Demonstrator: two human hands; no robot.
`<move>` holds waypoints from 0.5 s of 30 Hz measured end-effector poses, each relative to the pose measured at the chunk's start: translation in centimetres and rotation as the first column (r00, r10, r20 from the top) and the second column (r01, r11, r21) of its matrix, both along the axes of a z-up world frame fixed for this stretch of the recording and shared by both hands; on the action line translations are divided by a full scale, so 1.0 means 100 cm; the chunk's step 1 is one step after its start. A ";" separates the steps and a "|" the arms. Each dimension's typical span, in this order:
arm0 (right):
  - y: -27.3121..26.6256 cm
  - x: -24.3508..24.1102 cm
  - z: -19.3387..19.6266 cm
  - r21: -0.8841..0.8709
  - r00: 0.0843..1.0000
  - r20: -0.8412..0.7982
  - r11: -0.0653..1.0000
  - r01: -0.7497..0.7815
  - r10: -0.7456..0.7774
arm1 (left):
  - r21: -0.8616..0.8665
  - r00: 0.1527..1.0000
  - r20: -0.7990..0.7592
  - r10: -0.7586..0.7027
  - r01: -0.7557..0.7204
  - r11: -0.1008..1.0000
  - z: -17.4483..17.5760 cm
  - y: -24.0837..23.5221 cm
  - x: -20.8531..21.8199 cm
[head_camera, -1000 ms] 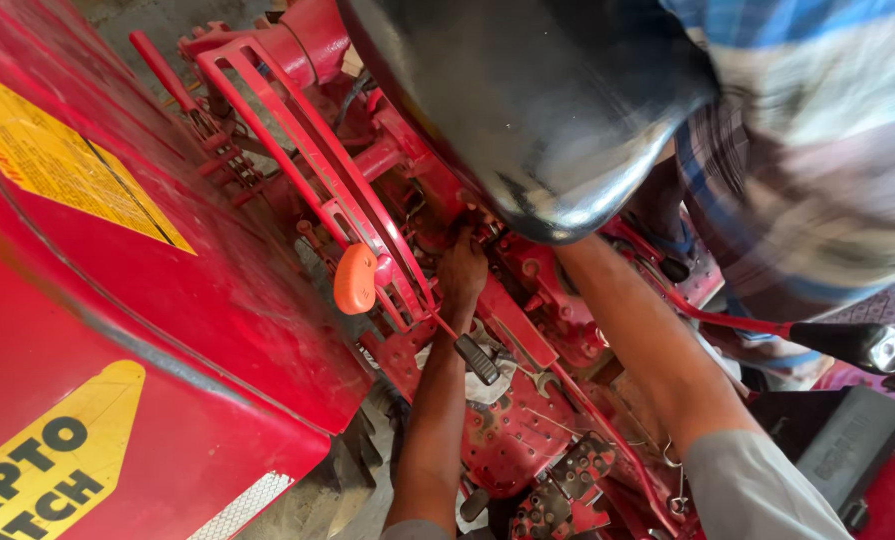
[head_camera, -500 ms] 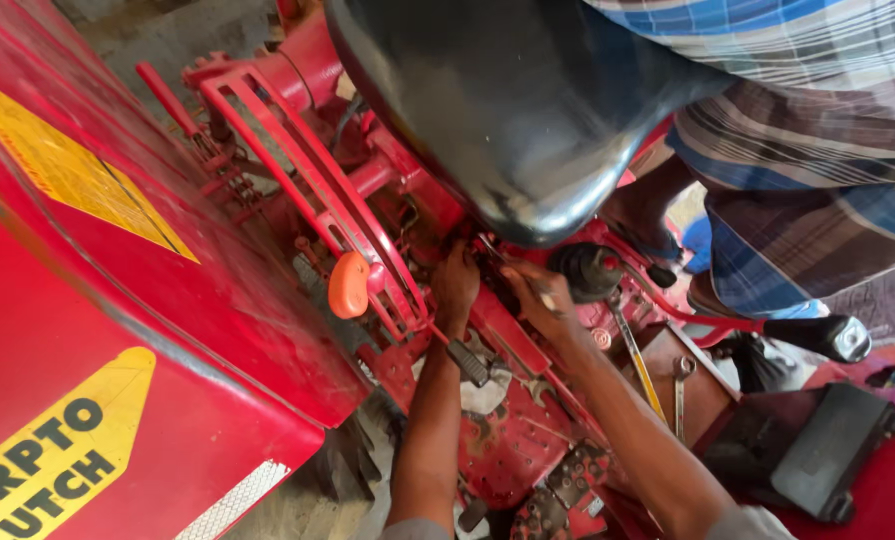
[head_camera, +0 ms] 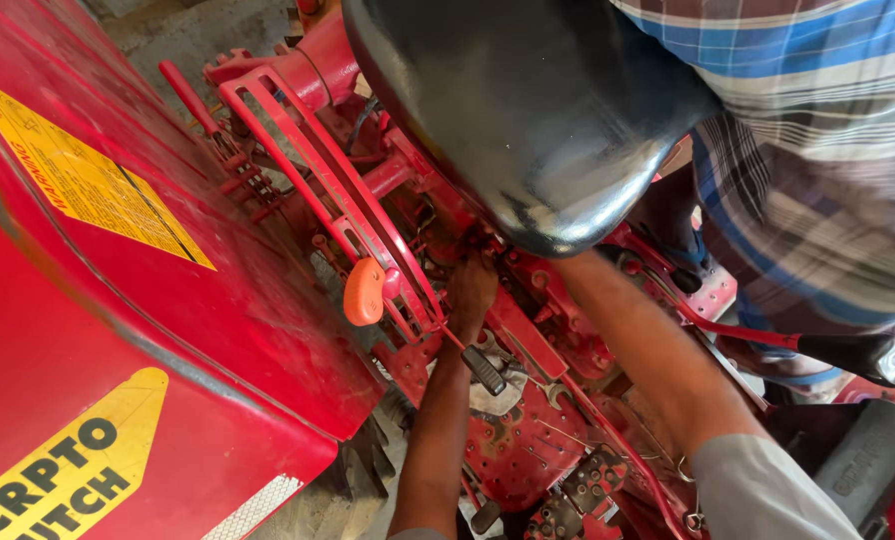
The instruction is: The person uses a wrench to loosen and remove a bolt from the underside of a red tractor, with a metal pan positioned to catch dripping fluid. They then move to the side of the tractor near the seat and use the wrench to adjust components within the engine compartment.
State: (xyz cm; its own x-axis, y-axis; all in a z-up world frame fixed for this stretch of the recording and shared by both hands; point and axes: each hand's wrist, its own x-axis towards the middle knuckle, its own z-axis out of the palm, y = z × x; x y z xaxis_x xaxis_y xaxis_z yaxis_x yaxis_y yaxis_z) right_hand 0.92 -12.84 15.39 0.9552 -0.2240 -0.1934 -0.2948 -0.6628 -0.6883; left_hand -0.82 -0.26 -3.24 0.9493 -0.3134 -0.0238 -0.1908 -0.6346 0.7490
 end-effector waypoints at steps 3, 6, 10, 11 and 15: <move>0.022 0.013 -0.005 -0.108 0.997 -0.027 0.991 -0.076 0.074 | 0.023 0.999 -0.042 0.002 -0.001 1.000 0.008 0.004 0.001; 0.038 -0.017 -0.005 -0.181 0.996 -0.060 0.981 -0.070 0.060 | 0.085 0.997 -0.082 -0.005 0.012 0.996 0.011 0.004 -0.002; 0.059 -0.116 -0.016 0.013 0.929 0.367 0.999 0.049 -0.050 | 0.041 0.996 -0.084 -0.011 0.014 0.999 0.014 0.008 0.000; 0.064 -0.134 -0.021 0.074 0.774 0.632 0.997 -0.021 -0.031 | 0.032 0.998 -0.065 -0.003 0.005 0.999 0.015 0.009 0.001; 0.073 -0.166 -0.039 0.172 0.791 0.604 0.985 -0.004 -0.102 | -0.017 0.999 -0.049 0.009 -0.010 1.000 0.013 0.012 -0.008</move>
State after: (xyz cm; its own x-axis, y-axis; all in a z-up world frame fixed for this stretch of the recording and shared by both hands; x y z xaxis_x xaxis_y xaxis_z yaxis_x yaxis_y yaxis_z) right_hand -15.68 -5.55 11.46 0.8745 -0.2916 0.3875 0.1908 -0.5277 -0.8277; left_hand -1.57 0.94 -1.95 0.9500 -0.3055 -0.0653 -0.1475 -0.6229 0.7683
